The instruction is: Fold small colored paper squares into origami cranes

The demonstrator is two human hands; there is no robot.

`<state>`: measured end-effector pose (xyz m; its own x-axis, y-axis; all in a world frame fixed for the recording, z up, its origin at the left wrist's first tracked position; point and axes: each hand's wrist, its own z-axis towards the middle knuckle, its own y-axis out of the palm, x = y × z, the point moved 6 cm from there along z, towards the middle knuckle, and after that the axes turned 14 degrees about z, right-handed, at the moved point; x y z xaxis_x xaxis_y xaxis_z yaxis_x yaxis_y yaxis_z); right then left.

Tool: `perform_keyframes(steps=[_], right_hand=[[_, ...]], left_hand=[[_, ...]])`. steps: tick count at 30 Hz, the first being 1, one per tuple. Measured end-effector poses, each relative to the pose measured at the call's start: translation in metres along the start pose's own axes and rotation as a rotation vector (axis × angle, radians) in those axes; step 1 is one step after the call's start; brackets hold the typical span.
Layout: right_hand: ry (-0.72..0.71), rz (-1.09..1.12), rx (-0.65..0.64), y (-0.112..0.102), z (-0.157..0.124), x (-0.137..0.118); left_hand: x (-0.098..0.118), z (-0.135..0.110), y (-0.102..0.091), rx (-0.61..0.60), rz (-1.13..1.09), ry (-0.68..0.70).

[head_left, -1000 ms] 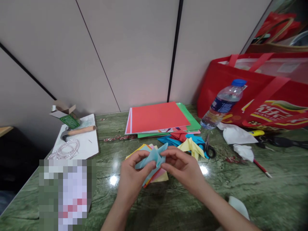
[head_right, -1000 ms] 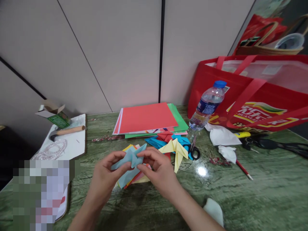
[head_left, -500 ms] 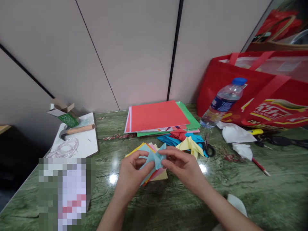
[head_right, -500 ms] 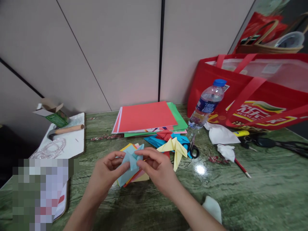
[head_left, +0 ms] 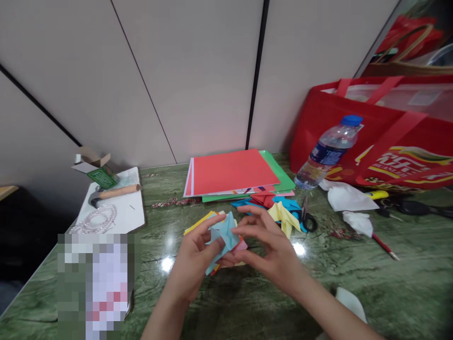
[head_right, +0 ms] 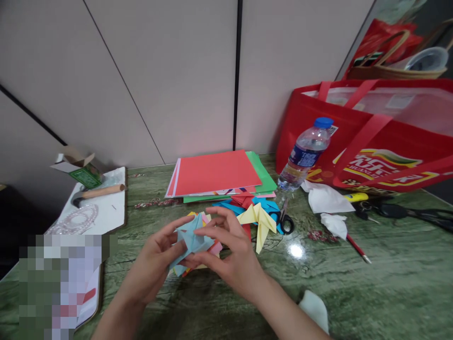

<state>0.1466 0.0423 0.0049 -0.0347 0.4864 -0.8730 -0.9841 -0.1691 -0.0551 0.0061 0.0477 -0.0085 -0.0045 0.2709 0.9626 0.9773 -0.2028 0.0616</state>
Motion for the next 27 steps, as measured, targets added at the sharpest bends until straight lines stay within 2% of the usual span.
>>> perform_keyframes(steps=[5,7,14,19,27], right_hand=[[-0.220,-0.153,0.028,-0.001,0.001,-0.017],[-0.258,-0.157,0.023,0.000,0.001,-0.020],[-0.230,-0.130,0.103,-0.003,0.001,-0.019],[-0.254,-0.144,0.118,-0.004,0.001,-0.024],[-0.269,-0.166,0.150,-0.004,0.001,-0.027]], left_hand=[[-0.010,-0.001,0.012,-0.167,-0.080,-0.113],[-0.013,0.000,0.015,-0.184,-0.071,-0.128],[-0.015,0.003,0.013,-0.146,-0.032,-0.094],[-0.015,0.004,0.009,-0.044,0.059,-0.120],[-0.017,0.004,0.007,-0.036,0.106,-0.116]])
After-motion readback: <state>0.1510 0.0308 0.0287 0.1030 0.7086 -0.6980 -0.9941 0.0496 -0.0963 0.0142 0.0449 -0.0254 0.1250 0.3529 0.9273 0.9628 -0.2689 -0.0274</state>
